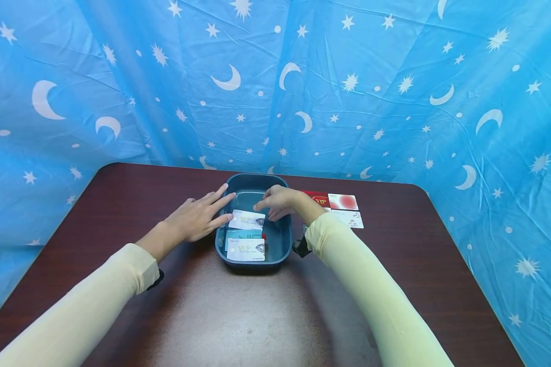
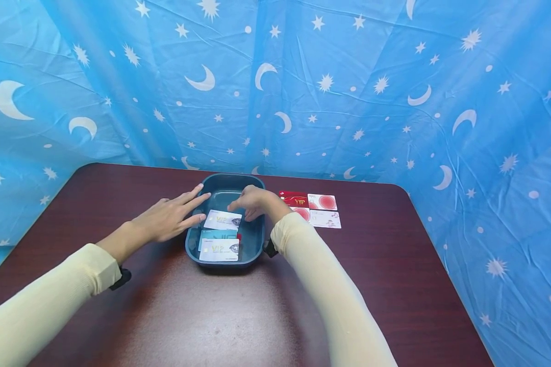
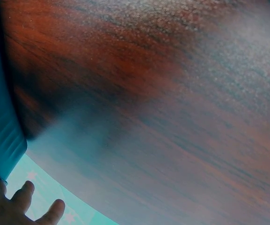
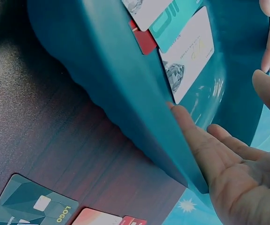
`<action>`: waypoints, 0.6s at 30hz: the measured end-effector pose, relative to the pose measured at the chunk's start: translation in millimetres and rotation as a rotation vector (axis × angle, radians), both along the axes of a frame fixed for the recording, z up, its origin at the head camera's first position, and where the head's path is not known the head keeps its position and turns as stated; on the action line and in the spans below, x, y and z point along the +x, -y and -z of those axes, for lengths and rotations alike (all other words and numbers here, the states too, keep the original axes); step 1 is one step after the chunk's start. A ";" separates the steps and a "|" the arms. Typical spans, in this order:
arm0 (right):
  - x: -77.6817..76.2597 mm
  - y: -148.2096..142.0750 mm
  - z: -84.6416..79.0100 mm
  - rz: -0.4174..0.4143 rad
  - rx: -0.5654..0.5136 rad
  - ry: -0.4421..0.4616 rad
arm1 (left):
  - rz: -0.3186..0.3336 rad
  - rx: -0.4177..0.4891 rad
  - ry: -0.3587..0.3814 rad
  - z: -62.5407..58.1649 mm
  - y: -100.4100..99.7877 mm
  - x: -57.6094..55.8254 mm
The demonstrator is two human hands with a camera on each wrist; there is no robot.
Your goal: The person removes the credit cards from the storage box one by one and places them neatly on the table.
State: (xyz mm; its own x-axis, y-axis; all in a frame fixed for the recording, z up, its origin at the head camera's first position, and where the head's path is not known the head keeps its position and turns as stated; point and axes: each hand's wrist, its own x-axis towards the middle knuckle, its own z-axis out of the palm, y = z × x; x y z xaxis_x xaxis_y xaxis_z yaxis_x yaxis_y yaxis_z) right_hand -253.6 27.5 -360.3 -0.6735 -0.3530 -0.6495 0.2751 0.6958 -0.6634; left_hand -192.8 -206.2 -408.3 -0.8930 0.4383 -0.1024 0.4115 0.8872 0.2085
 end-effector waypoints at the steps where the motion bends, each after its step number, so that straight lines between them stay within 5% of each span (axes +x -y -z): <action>1: -0.1 0.1 0.0 0.003 0.000 -0.002 | 0.000 0.000 0.000 0.1 -0.1 -0.2; 18: 4.0 3.0 2.0 -0.033 -0.005 -0.038 | 0.002 0.001 0.009 -0.6 -0.5 0.4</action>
